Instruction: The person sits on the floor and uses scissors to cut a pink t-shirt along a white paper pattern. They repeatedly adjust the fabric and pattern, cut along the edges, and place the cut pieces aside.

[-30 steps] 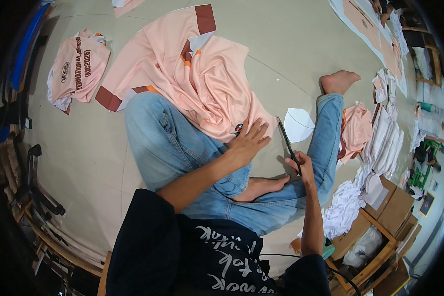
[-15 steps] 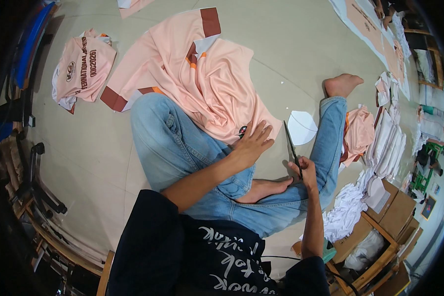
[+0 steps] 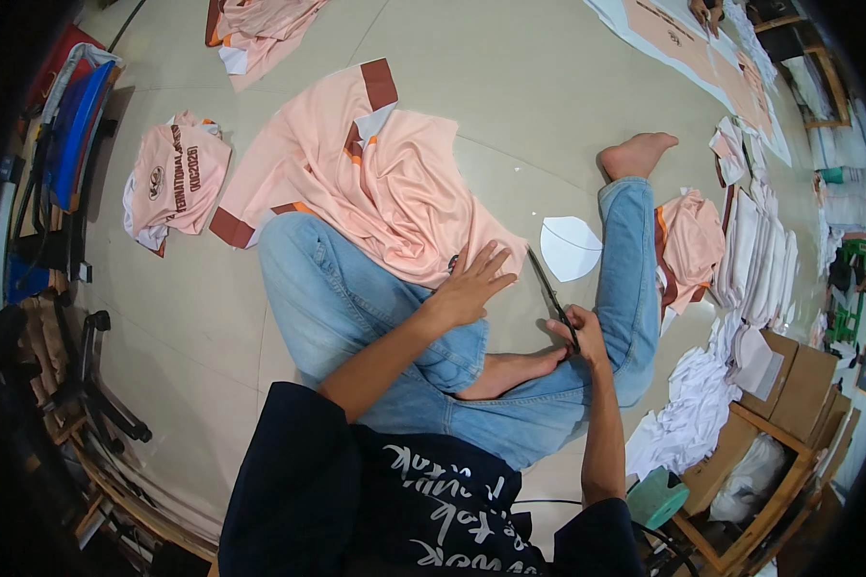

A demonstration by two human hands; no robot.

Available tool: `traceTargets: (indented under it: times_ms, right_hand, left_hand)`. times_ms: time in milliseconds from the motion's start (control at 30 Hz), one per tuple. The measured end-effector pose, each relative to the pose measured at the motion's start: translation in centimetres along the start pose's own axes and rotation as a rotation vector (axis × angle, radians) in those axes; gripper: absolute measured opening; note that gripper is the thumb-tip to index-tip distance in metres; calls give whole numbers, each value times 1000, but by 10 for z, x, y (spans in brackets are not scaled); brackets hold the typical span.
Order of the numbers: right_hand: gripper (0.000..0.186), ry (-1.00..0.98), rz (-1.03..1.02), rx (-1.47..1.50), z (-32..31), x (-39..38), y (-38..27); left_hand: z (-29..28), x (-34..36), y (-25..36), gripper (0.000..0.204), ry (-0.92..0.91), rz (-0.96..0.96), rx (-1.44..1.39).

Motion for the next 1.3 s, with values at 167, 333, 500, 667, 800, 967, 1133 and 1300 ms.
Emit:
traceTargets:
  times_ms: [167,333,500,667,800,967,1133,1300]
  right_hand:
    - [41,-14,22,137,3,4,-9]
    - [42,-8,-2,72,6,17,-11]
    - [47,30,0,-43,0,19,-13]
    - [55,104,-83,-372,0,19,-20]
    - [55,172,-79,-421,0,12,-24]
    - [47,281,0,81,1,15,11]
    - [48,382,-148,-82,-3,19,40]
    - [54,412,-158,-435,8,2,-24]
  left_hand:
    - [0,0,0,94,-59,-29,23]
    - [3,-1,-2,95,-43,-11,23]
    - [3,-1,-1,93,-36,-1,15]
    - [4,-2,-2,92,-25,-3,7]
    - [2,-3,0,92,-8,7,16]
    - [1,-3,-2,92,-26,-2,-30]
    - [2,-1,-1,94,-23,17,-34]
    - [4,-15,3,92,85,-54,73]
Point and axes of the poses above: each hand's wrist, its own x-axis towards the middle knuckle, its own z-axis out of the palm, y = z × x, the point moved 6 cm from there along x, towards the middle knuckle, and after that the axes turned 11 degrees about -z, right-handed, at the moved point
